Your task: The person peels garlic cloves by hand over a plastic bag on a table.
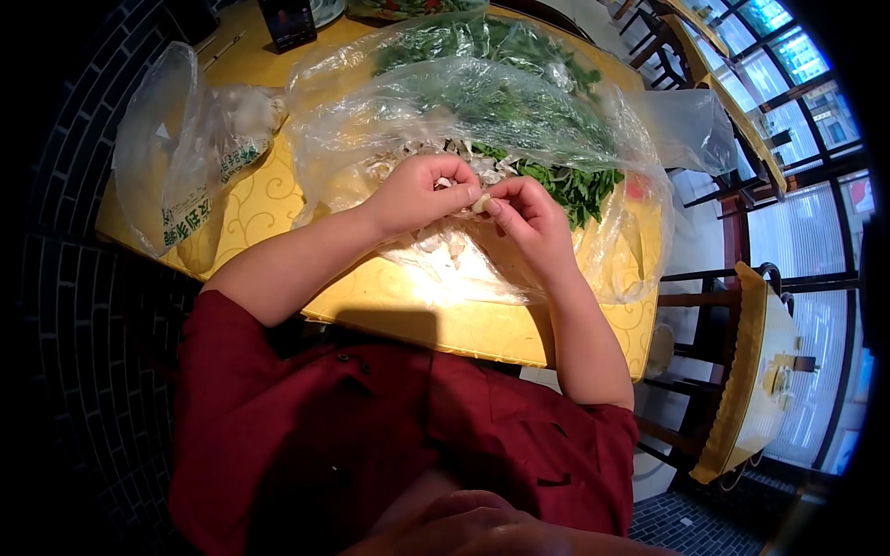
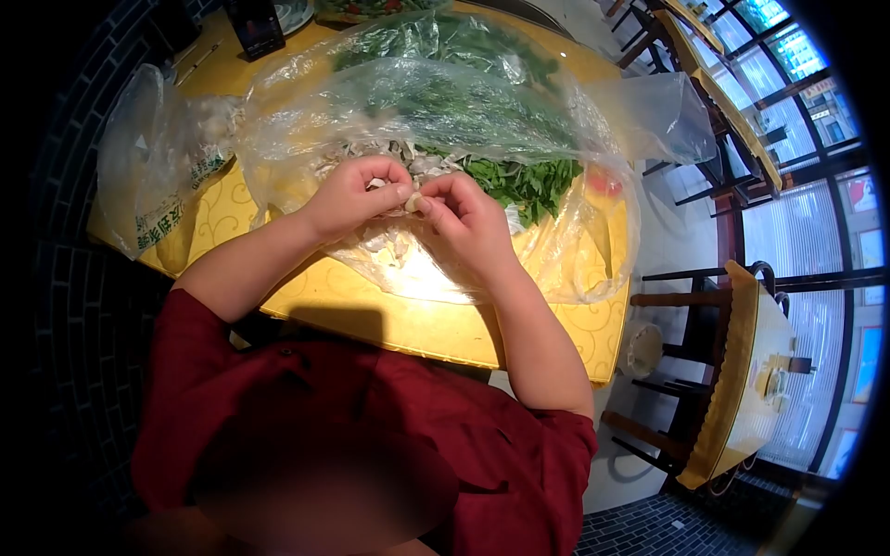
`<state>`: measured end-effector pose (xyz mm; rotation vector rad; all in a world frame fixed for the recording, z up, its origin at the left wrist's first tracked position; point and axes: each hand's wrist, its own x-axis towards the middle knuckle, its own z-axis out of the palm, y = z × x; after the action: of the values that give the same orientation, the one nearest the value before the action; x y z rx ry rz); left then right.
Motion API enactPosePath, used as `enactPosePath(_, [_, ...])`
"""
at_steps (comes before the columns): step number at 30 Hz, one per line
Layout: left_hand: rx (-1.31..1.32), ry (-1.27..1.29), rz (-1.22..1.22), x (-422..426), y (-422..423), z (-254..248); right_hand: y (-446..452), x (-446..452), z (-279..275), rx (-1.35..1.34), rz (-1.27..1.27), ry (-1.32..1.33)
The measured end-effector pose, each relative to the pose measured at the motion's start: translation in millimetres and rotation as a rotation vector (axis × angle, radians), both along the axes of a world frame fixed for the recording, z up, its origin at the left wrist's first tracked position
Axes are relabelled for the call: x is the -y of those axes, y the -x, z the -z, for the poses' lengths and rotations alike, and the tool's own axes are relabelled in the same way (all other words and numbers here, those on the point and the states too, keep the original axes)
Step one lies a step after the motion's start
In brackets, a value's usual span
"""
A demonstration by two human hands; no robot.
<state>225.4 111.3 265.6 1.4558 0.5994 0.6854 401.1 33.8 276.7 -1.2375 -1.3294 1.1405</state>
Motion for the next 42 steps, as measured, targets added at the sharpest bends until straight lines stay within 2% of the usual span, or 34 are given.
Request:
enactPosePath(3, [-0.089,-0.228,-0.094,2.8,-1.8,-1.5,2.8,-0.1,-1.0,-0.051,0.005,0.023])
enactPosePath(6, [-0.176,-0.622,-0.18,9.3,-1.9,-6.6,7.0,1.2,-3.9,-0.092,-0.008,0.081])
enactPosePath(9, [-0.192,-0.792,-0.182,12.5,-1.7,-1.2,5.7,-1.0,9.0,-0.058,-0.037,0.084])
enactPosePath(11, [-0.199,-0.772,-0.207,13.3,-2.0,-0.1,6.1,-1.3,12.2,-0.039,-0.039,0.074])
enactPosePath(20, [-0.139,-0.53,-0.264,14.2,-0.2,-8.7,3.0,1.7,0.6,-0.467,-0.149,0.189])
enactPosePath(27, [0.124,-0.136,-0.098,11.5,-1.7,-13.2,-1.6,1.0,-6.0,-0.422,-0.091,0.16])
enactPosePath(30, [-0.115,-0.382,-0.143,8.3,-0.3,-6.8,-4.4,-1.2,0.4,-0.388,-0.069,0.102])
enactPosePath(33, [-0.057,-0.225,-0.161,12.7,-2.6,-10.6,-0.9,-1.1,0.4,-0.344,-0.036,0.08])
enactPosePath(36, [-0.074,-0.413,-0.203,9.3,-2.6,-3.1,-0.4,0.1,-2.5,-0.326,-0.037,0.087])
enactPosePath(42, [-0.168,-0.604,-0.133,11.7,-1.0,-6.7,-1.5,0.4,-4.7,-0.327,-0.061,0.165])
